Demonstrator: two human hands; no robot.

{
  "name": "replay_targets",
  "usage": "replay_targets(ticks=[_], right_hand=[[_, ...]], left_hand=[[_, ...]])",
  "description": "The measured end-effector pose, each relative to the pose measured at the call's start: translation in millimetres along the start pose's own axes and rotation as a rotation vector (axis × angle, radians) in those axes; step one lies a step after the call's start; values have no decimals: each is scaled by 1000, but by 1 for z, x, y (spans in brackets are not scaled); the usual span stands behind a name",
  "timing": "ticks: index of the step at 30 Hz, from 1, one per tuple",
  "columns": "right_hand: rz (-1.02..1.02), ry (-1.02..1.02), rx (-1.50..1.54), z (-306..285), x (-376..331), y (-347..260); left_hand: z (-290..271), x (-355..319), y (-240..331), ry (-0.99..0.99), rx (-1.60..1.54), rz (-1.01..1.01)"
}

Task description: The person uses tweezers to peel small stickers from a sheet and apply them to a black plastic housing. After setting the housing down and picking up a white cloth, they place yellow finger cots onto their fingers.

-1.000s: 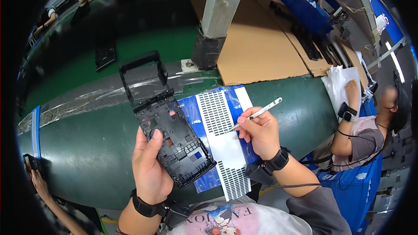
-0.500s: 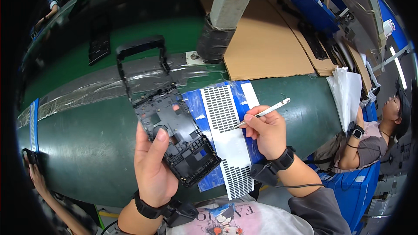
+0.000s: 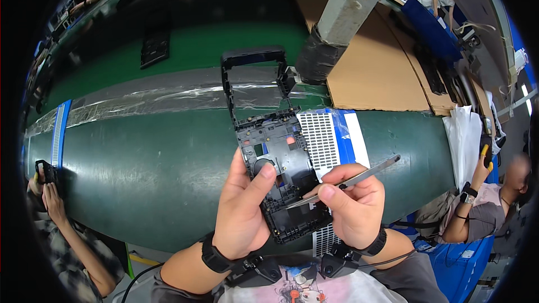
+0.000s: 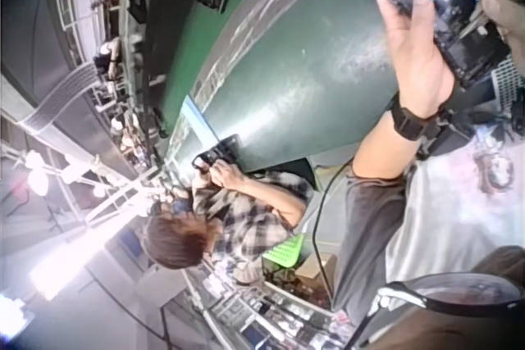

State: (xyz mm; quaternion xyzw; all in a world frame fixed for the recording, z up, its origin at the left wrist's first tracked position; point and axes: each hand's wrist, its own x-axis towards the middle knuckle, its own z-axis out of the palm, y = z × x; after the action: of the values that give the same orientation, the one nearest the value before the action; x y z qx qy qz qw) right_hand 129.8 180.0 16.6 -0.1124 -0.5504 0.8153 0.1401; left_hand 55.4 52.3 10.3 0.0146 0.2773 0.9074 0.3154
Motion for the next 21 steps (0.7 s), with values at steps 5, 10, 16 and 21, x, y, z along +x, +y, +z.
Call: replay_targets(ticks=[5,10,16,21], right_hand=[[38,2,-15,3,2,2],[44,3,-49,5,3,-1],[32,14,-63,7,6,-2],[52,1,-56,7,6,-4]], left_hand=[[-3,0,0,-13,-20,19],[-1,-1,0,-20,-19,35],[-2,1,0,-26,-28,44],[-3,0,0,-17,-38,31]])
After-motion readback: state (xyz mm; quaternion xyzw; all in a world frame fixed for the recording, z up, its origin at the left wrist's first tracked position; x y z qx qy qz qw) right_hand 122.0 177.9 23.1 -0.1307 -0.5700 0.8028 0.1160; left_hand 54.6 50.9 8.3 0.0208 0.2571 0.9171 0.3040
